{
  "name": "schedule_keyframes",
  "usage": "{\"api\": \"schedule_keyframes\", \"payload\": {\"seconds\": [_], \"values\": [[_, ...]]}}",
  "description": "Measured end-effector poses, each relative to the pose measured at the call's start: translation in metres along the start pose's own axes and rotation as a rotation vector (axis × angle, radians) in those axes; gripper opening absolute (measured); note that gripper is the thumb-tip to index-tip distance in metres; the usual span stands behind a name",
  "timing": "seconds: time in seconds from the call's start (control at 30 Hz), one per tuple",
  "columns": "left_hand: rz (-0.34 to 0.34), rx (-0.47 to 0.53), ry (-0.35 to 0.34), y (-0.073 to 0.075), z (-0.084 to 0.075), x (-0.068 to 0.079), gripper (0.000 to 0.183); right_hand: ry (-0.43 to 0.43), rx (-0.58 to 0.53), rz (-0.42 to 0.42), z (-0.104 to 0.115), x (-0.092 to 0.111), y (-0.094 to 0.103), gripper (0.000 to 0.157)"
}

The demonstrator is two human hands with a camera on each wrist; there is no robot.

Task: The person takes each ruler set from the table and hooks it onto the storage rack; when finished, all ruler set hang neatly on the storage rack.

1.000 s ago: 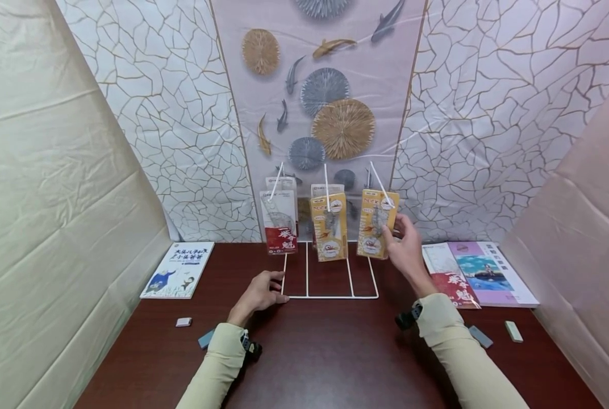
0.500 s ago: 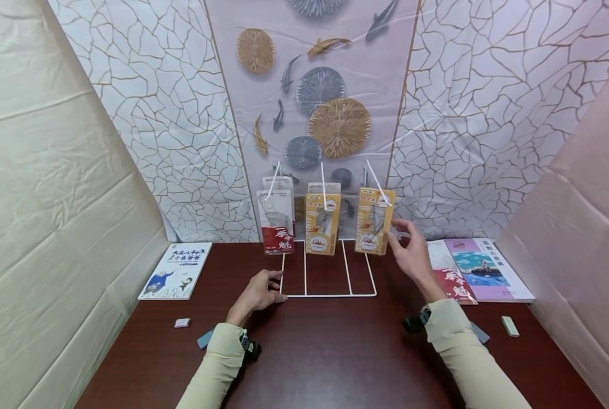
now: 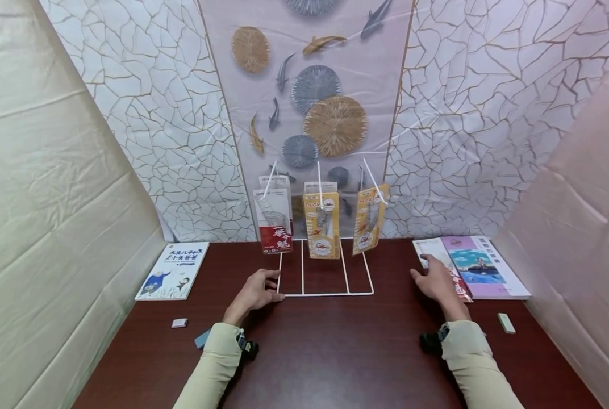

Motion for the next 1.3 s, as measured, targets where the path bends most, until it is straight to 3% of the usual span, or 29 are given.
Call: {"api": "schedule_keyframes", "payload": {"seconds": [0.07,0.3,0.5,0.6,0.7,0.9,1.13,1.3], "values": [[-0.002,0.005,0.006,0.0,0.001,0.0,0.066,0.006,0.009,0.023,-0.001,0.0,-0.002,0.057],[0.013,0.019,0.006,-0.001,0.001,0.0,0.068,-0.041,0.137,-0.1,-0.011,0.008,0.016,0.053],[0.01,0.018,0.015,-0.001,0.002,0.0,0.067,-0.136,0.154,-0.074,-0.02,0.009,0.017,0.081],[0.01,0.023,0.017,-0.001,0.003,-0.001,0.067,-0.197,0.119,-0.072,-0.024,0.007,0.015,0.098],[0.008,0.024,0.006,-0.001,0.002,-0.001,0.068,-0.213,0.058,-0.086,-0.026,0.004,0.013,0.103],[0.016,0.022,0.01,-0.002,0.003,-0.003,0.069,-0.08,-0.078,-0.18,-0.009,0.001,0.015,0.087],[0.023,0.015,-0.002,-0.003,0.002,-0.003,0.069,0.006,-0.2,-0.304,0.028,0.009,0.022,0.053],[-0.004,0.013,-0.013,0.0,0.002,-0.002,0.066,0.096,-0.313,-0.364,0.053,0.013,0.026,0.043]]}}
Point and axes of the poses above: each hand's wrist, its own x-axis away from the middle knuckle, its own y-axis out of the back of the hand, z = x × y, the point moved 9 cm from there along -x, towards the middle knuckle, and after that the axes turned 10 degrees about -x, right-handed, at the moved point
